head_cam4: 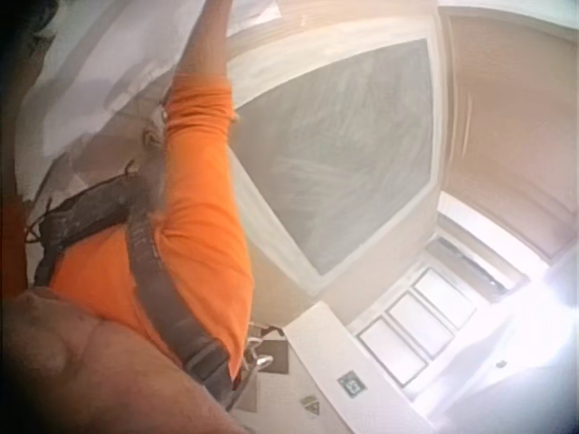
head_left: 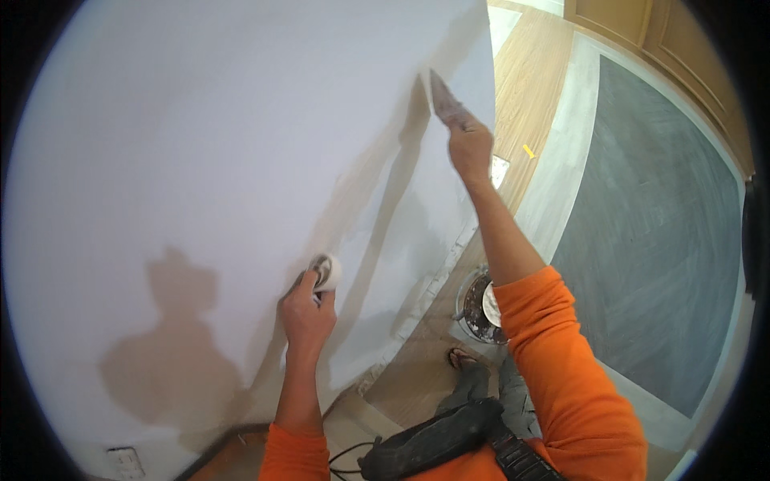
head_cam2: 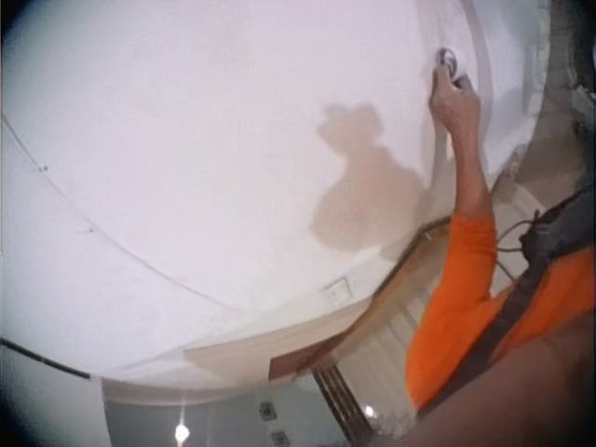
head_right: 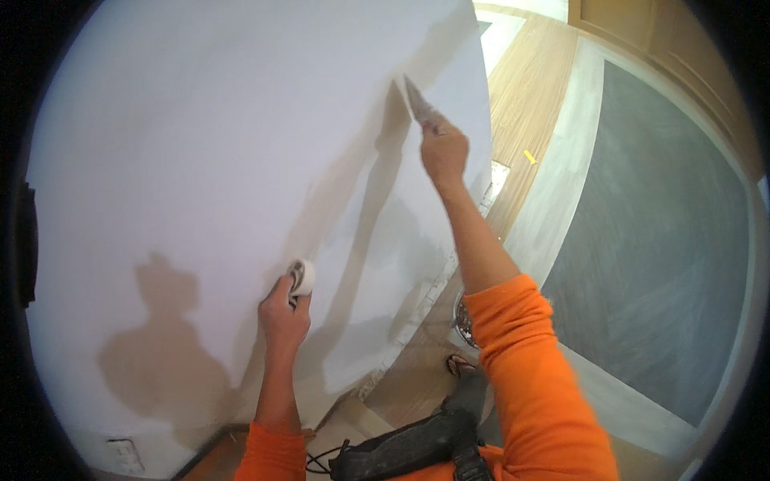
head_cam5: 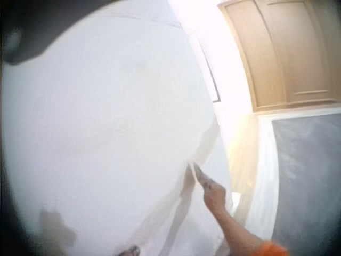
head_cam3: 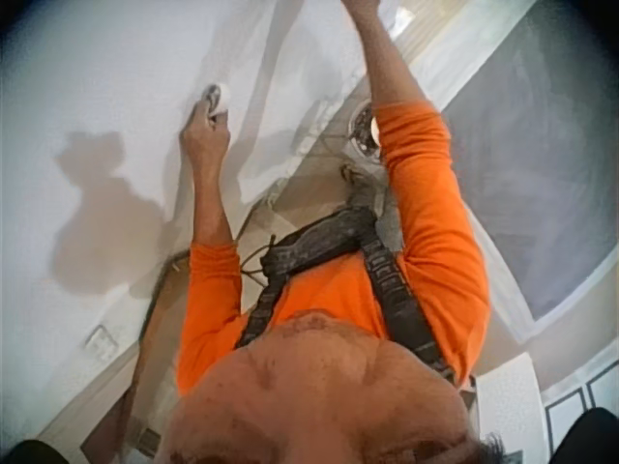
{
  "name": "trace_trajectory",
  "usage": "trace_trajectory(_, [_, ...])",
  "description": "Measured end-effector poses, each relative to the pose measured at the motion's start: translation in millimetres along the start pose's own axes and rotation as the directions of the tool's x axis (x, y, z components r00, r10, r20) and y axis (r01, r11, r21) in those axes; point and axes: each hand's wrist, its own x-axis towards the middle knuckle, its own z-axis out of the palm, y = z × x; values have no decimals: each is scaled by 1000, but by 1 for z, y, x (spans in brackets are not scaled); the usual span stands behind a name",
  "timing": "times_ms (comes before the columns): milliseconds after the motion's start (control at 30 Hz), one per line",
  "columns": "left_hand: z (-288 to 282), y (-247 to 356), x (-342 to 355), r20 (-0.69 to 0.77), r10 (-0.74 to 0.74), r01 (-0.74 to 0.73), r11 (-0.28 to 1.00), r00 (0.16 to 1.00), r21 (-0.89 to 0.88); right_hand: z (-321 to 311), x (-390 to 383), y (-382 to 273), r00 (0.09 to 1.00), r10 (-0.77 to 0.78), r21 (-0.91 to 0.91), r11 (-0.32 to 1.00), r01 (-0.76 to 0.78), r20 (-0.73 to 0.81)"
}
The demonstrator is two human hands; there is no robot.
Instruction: The person mixes a white paste in a small bowl, scoops it onto a green plastic sheet, and applies it to a vertical wall using a putty knife. They smooth the compound along a seam and later apply masking tape over the treated area.
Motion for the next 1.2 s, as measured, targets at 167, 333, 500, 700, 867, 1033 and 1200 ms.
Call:
trace_trajectory(167, [-1,11,0,55,-80,75,994,995,76,64,-120,-37,977,-201,-308,927,213,70])
trace_trajectory(333, [-16,9,-4,63,-92,85,991,994,104,25,-67,7,985,-104,-142,986,84,-139])
trace_trajectory(500, [-4,20,8,38,65,-65,998,997,13,-33,110,40,997,-5,288,957,26,-76])
trace_trajectory(700, [-23,24,-6,31,50,-50,999,998,6,3,5,-10,986,92,290,948,-129,139])
trace_trajectory(867, [-15,35,-3,-13,-7,7,999,1000,-53,-16,-14,-9,946,214,385,874,-296,242])
trace_trajectory(1033, [-11,58,-18,-35,-69,68,997,997,-35,33,-87,-29,973,-227,-287,935,210,-30])
trace_trajectory(1200, [-22,29,-26,9,-109,109,992,994,-56,37,-186,-39,950,-308,-1,951,309,56])
